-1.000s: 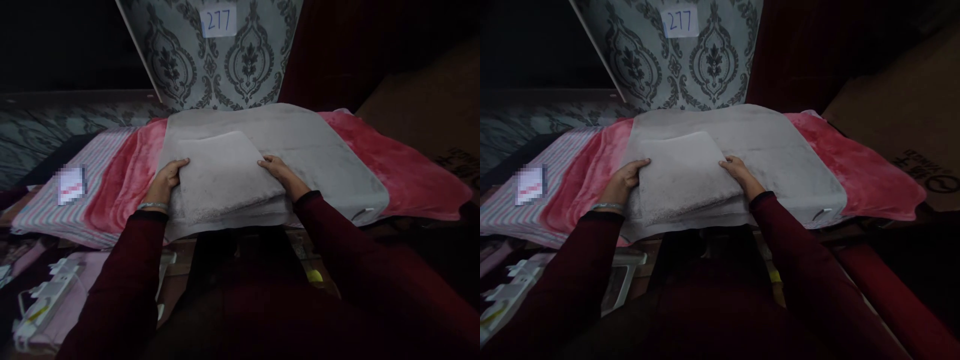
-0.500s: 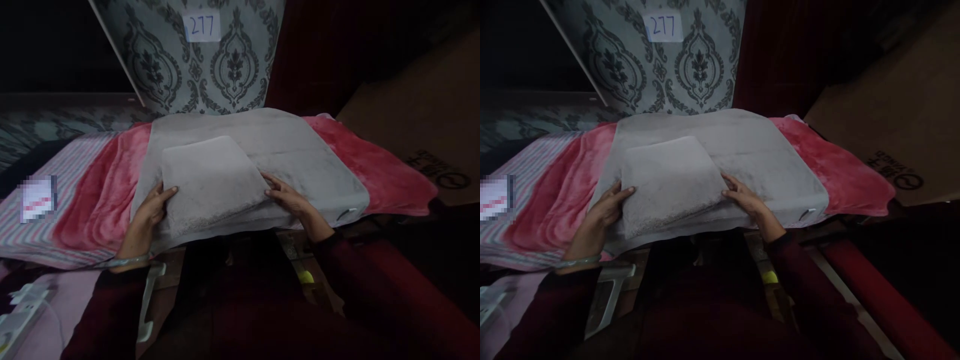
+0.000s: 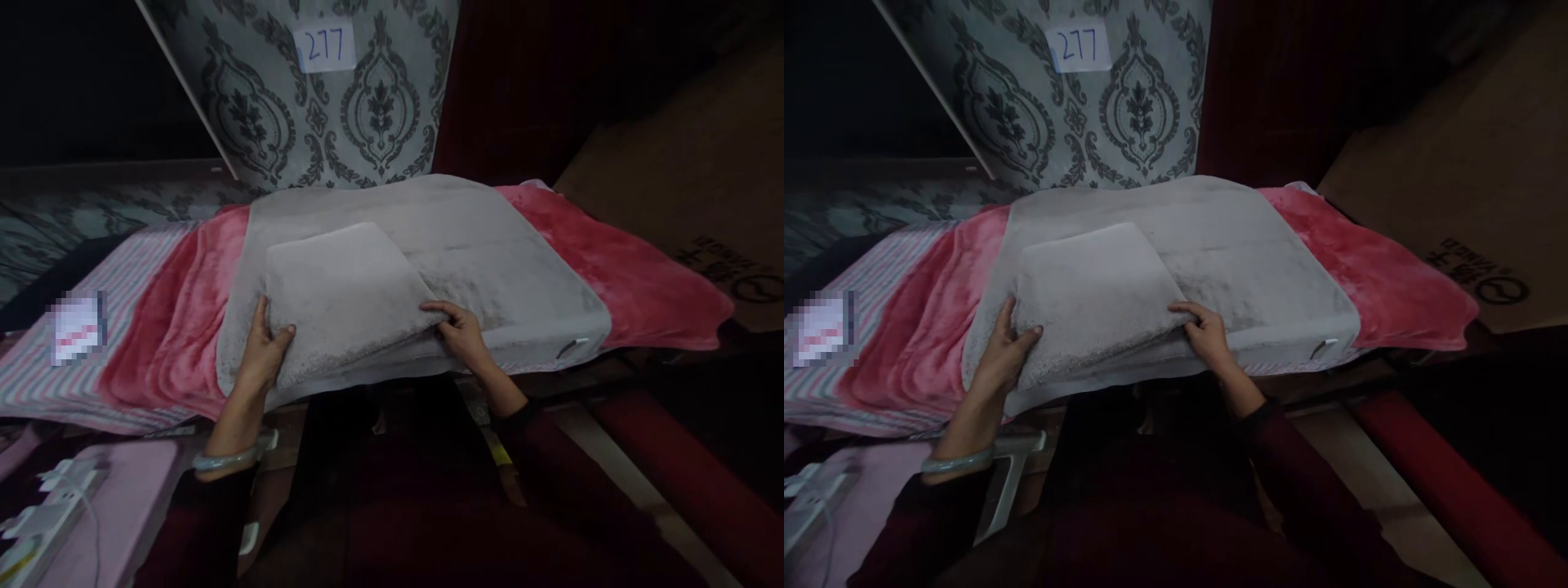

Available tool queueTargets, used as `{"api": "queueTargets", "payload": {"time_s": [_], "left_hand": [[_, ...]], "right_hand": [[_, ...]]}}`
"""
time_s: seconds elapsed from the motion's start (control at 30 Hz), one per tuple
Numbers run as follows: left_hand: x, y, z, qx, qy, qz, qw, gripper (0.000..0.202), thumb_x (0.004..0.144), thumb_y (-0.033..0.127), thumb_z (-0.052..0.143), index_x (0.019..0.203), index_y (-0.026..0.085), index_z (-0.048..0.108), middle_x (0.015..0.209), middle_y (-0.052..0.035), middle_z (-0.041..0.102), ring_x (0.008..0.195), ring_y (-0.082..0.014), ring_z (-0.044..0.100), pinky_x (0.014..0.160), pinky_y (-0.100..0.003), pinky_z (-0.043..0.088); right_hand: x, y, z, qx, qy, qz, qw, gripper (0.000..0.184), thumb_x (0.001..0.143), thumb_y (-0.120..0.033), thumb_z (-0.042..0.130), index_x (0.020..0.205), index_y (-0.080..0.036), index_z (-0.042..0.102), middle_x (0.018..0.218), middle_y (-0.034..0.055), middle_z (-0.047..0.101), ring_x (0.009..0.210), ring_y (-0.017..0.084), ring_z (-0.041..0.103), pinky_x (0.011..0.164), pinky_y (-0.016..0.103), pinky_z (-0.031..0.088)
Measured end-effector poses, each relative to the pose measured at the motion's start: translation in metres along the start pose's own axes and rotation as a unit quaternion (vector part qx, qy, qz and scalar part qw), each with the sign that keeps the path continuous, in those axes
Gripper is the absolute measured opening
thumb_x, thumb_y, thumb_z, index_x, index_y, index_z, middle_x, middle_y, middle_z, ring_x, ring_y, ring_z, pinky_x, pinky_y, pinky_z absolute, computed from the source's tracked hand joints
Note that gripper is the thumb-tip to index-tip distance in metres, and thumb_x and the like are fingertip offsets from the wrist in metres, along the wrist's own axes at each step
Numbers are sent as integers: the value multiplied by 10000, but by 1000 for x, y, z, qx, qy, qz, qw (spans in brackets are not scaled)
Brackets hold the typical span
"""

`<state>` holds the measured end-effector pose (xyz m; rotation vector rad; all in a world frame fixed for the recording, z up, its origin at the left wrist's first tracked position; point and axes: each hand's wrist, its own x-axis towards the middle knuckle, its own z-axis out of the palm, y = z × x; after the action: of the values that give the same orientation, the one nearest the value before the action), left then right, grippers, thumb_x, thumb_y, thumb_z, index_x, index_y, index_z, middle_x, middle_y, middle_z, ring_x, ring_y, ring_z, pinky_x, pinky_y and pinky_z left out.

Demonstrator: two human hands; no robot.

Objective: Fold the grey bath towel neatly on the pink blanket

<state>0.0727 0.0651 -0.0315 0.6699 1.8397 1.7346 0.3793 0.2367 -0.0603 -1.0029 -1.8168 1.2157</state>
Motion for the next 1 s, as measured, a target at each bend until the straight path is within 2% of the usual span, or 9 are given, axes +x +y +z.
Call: {"api": "queueTargets", "payload": {"time_s": [0.17, 0.27, 0.37, 0.43, 0.5, 0.6, 0.73, 0.87, 1.0], "left_hand": [[-5, 4, -2, 71, 15, 24, 997, 776, 767, 240, 769, 1475, 319, 462, 1560, -84, 471, 1483, -302, 387, 1257, -466, 281], [-19, 15, 1, 191, 54, 126, 972, 758, 741, 257, 792, 1445, 295, 512, 1528, -111, 470, 1455, -364, 394, 1252, -514, 279], [-43, 23, 20, 352, 48, 296, 887, 600, 789, 297, 756, 1364, 248, 592, 1511, -139, 462, 1421, -409, 393, 1225, -588, 271], [-61, 22, 45, 424, -30, 381, 821, 475, 865, 315, 682, 1325, 220, 610, 1456, -159, 516, 1353, -396, 456, 1156, -600, 348], [-74, 18, 74, 464, -120, 436, 762, 451, 903, 300, 643, 1342, 207, 591, 1433, -169, 542, 1296, -369, 501, 1075, -556, 425], [-83, 11, 113, 505, -156, 467, 709, 448, 912, 253, 627, 1347, 157, 576, 1366, -193, 578, 1197, -343, 544, 949, -488, 477], [-77, 7, 135, 537, -147, 482, 676, 264, 935, 212, 583, 1185, 158, 649, 1146, -150, 654, 1005, -293, 569, 807, -429, 464], [-69, 3, 136, 528, -130, 526, 654, 193, 964, 182, 526, 1090, 174, 673, 991, -108, 664, 910, -261, 555, 756, -397, 419], [-69, -7, 138, 508, -100, 552, 654, 201, 972, 180, 518, 1102, 170, 672, 950, -103, 661, 873, -251, 547, 734, -391, 399]], "right_hand": [[-1, 2, -2, -5, -2, -10, 1000, 568, 632, -154, 454, 1092, -260, 771, 1218, 21, 727, 1020, 236, 673, 925, 396, 543], [0, 2, -2, -5, -7, -4, 1000, 568, 642, -162, 461, 1111, -249, 769, 1219, 24, 730, 941, 218, 688, 890, 381, 557], [1, 5, -1, 3, -2, -24, 1000, 553, 660, -170, 476, 1127, -234, 765, 1192, 27, 743, 1021, 229, 691, 968, 401, 539], [1, 7, 1, 7, 18, -54, 998, 555, 669, -173, 496, 1155, -230, 759, 1220, 31, 737, 1148, 246, 662, 1052, 422, 500], [2, 10, 4, 4, 44, -81, 996, 580, 670, -173, 520, 1201, -229, 745, 1280, 38, 715, 1250, 258, 616, 1115, 439, 455], [4, 12, 6, -5, 52, -98, 994, 629, 668, -159, 535, 1264, -235, 721, 1333, 41, 691, 1314, 264, 580, 1163, 454, 413], [5, 12, 7, -5, 40, -106, 994, 643, 673, -135, 529, 1275, -255, 719, 1333, 21, 693, 1326, 251, 578, 1193, 452, 383], [5, 13, 9, 5, 51, -107, 993, 661, 660, -116, 515, 1271, -264, 719, 1324, 7, 698, 1328, 233, 577, 1202, 446, 371], [5, 14, 11, 6, 64, -109, 992, 653, 667, -123, 514, 1273, -258, 718, 1331, 9, 694, 1320, 226, 584, 1188, 435, 392]]}}
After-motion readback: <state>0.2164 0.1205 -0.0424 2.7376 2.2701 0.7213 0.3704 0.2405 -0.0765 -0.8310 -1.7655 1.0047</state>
